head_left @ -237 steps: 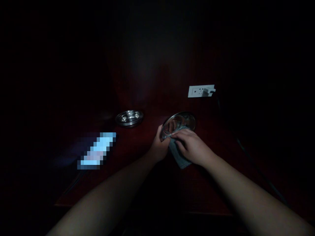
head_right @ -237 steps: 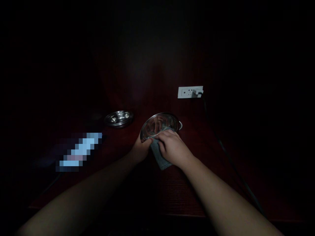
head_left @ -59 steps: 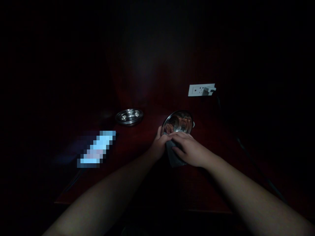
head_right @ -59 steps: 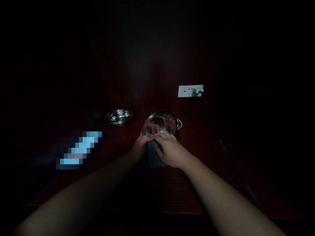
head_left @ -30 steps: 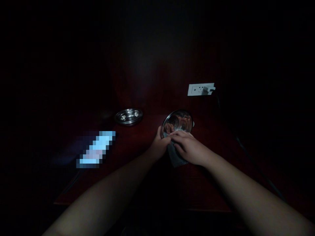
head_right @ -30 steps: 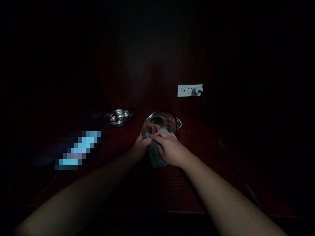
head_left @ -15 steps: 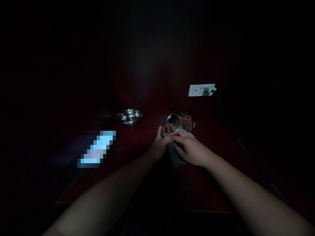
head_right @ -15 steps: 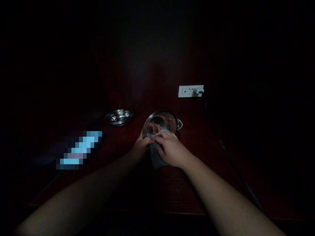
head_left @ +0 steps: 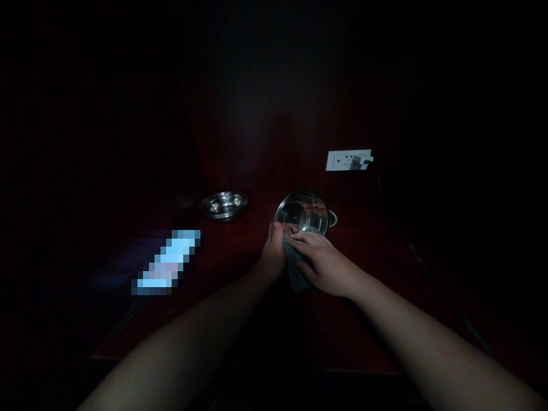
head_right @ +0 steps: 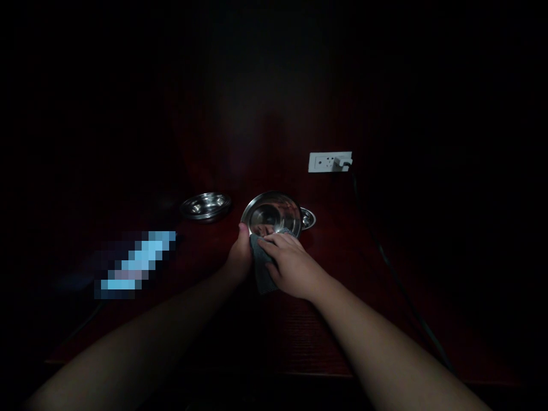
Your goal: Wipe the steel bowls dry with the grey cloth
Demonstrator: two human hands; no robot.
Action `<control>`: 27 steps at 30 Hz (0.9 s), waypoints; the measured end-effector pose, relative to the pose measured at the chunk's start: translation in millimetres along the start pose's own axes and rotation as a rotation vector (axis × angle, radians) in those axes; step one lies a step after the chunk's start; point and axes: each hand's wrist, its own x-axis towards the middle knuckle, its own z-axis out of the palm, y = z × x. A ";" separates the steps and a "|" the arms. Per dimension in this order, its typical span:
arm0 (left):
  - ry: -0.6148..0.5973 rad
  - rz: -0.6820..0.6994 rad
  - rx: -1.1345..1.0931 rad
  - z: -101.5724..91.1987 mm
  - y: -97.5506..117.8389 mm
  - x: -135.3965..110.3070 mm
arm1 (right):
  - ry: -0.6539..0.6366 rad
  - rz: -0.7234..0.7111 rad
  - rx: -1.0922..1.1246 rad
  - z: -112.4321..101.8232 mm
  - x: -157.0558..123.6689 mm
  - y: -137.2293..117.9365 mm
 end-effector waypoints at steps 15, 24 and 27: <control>-0.043 0.135 0.047 -5.3 -8.8 6.1 | 0.007 0.003 0.030 0.6 2.2 5.9; -0.048 0.142 0.082 0.5 -3.2 3.5 | 0.004 0.004 0.000 1.2 1.7 9.4; -0.065 0.142 0.097 1.1 -1.7 2.7 | 0.008 0.001 -0.001 1.4 1.7 9.7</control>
